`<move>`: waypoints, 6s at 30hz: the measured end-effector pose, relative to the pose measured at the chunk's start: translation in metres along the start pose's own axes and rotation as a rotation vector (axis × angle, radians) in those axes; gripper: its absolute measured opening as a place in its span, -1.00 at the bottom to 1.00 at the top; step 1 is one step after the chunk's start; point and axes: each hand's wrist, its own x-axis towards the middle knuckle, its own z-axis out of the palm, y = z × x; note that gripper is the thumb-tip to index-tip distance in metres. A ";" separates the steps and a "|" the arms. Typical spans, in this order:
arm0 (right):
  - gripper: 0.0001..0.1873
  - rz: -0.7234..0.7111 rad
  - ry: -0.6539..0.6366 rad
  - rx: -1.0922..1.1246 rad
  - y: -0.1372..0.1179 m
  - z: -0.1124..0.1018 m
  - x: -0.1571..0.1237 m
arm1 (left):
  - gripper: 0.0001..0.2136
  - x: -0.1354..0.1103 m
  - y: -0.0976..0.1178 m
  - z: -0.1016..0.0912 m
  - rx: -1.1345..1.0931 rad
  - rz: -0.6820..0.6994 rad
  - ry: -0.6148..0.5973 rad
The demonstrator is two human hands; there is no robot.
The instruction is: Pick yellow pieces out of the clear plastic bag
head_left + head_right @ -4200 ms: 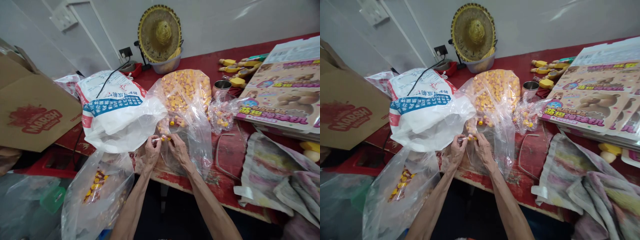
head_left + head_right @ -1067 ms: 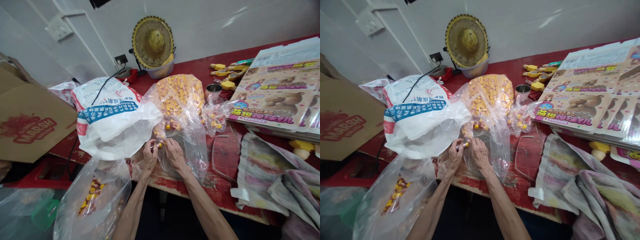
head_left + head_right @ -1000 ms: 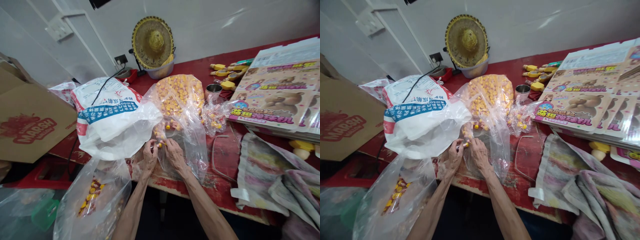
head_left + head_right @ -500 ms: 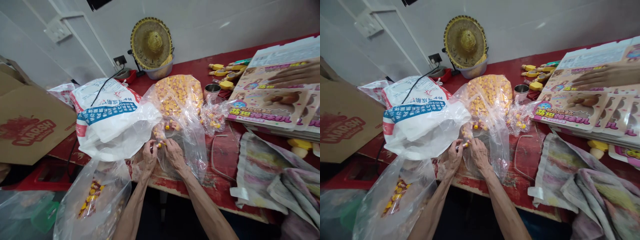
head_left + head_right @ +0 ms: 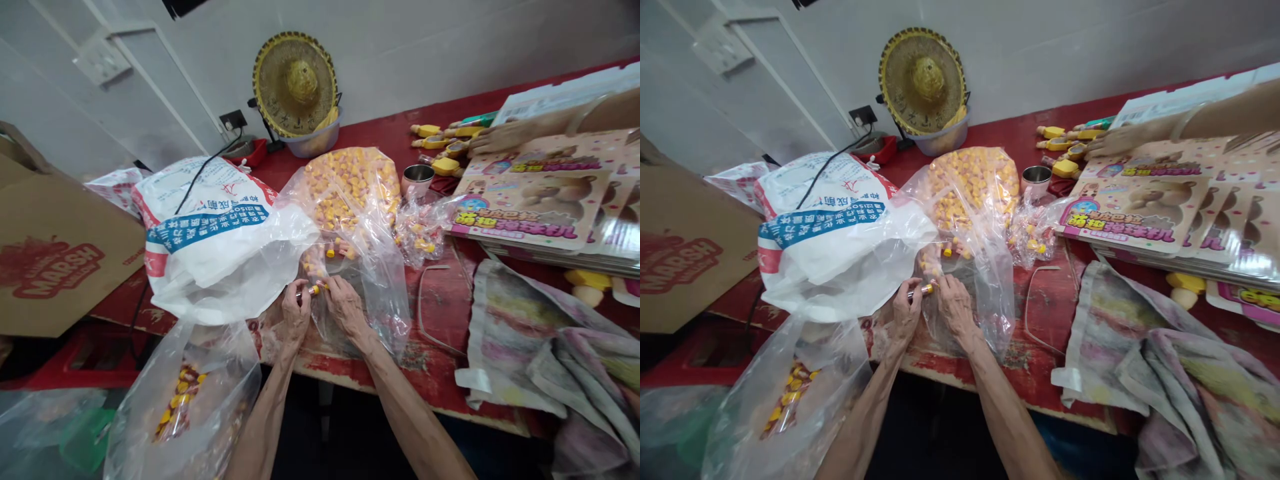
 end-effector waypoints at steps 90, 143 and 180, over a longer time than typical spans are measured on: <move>-0.68 0.018 0.053 0.131 0.012 0.002 0.002 | -0.74 -0.004 0.010 0.006 -0.212 -0.017 -0.087; -0.72 0.020 0.057 0.063 0.007 0.003 0.002 | -0.67 -0.006 0.014 0.007 0.047 0.235 -0.036; -0.66 -0.005 0.032 0.019 0.004 -0.002 0.002 | -0.86 -0.004 0.010 0.006 0.013 0.178 0.025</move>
